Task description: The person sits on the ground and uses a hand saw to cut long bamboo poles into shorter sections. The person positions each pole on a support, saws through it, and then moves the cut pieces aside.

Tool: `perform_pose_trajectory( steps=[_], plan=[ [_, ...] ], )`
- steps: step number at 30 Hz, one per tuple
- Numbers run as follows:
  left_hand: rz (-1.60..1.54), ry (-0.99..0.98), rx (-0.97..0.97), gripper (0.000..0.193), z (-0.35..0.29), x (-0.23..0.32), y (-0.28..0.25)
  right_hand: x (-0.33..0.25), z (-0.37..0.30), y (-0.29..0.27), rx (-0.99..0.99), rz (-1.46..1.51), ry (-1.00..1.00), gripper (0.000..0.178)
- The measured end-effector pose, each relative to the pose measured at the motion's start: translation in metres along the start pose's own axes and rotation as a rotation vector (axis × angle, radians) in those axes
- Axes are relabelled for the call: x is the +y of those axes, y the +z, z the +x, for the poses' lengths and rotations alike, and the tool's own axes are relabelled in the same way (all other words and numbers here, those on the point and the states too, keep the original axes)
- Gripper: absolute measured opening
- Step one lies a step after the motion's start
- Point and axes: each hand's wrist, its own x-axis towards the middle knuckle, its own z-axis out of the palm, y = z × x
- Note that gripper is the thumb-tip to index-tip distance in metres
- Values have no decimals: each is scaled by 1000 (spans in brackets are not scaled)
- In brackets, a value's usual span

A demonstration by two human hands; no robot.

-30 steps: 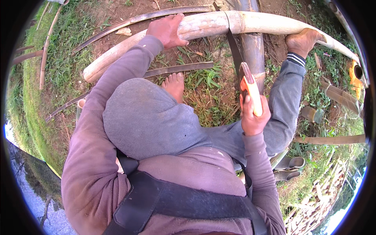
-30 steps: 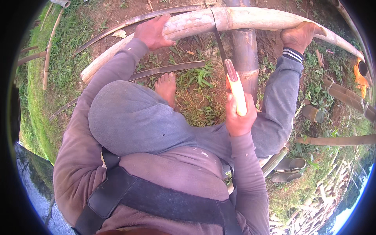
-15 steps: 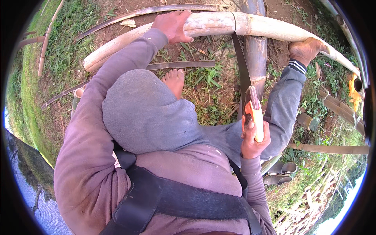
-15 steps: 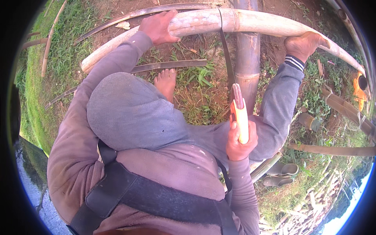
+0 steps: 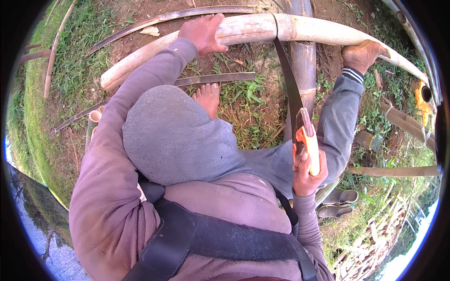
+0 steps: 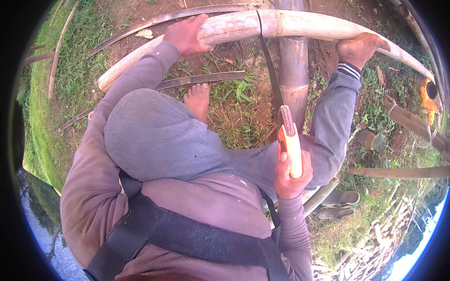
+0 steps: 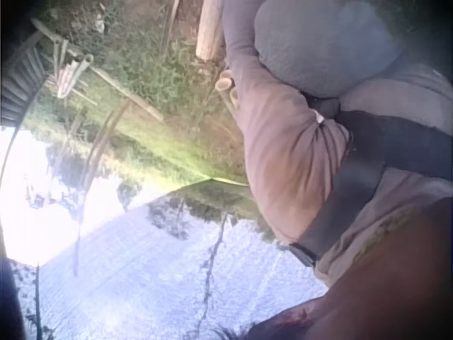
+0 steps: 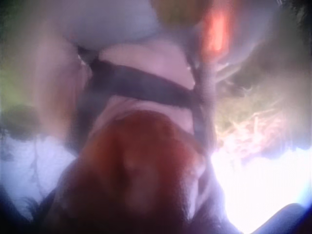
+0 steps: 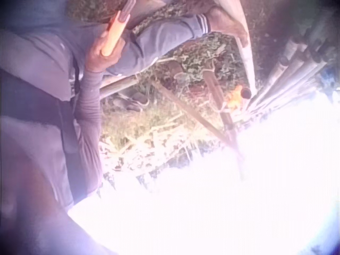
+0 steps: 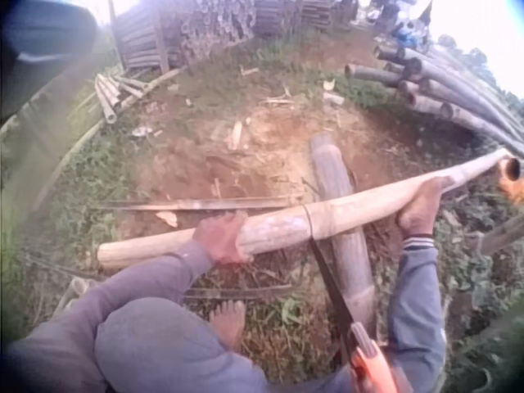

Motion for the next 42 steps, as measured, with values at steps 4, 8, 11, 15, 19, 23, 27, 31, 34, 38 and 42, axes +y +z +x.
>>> perform_pose_trajectory(
  steps=[4, 8, 11, 15, 19, 23, 27, 31, 34, 38, 42],
  plan=[
    [-37, 84, 16, 104, 16, 11, 3, 49, 58, 53, 103, -61, -147, 16],
    [-13, 29, 4, 106, 8, 4, -2, 38, 192, 128, 47, 155, 13, 24],
    [-14, -5, -50, 106, 8, 2, -7, 14, 155, 111, 35, 43, -18, 24],
    [-25, 6, 10, 107, 3, -3, 2, 2, 37, 31, -14, 21, 108, 16],
    [-17, 53, 34, 105, 9, 5, 3, 16, 11, 22, 53, -18, 26, 16],
    [-7, 51, -42, 109, 14, 10, -3, 41, 132, 100, 72, -16, -113, 24],
    [-2, 33, -53, 111, 10, 6, -5, 13, 154, 110, 58, -32, -32, 24],
    [-9, 42, -13, 109, 13, -4, 4, 0, 55, 50, 18, -36, -3, 16],
    [-23, 55, -9, 111, 10, -2, 8, 2, 30, 35, 46, -92, -95, 15],
    [-52, 18, -52, 114, 14, 7, 1, 23, 109, 90, 68, -93, -78, 23],
    [1, 32, -24, 113, 13, 9, -5, 22, 154, 118, 108, -4, -52, 32]
  ],
)
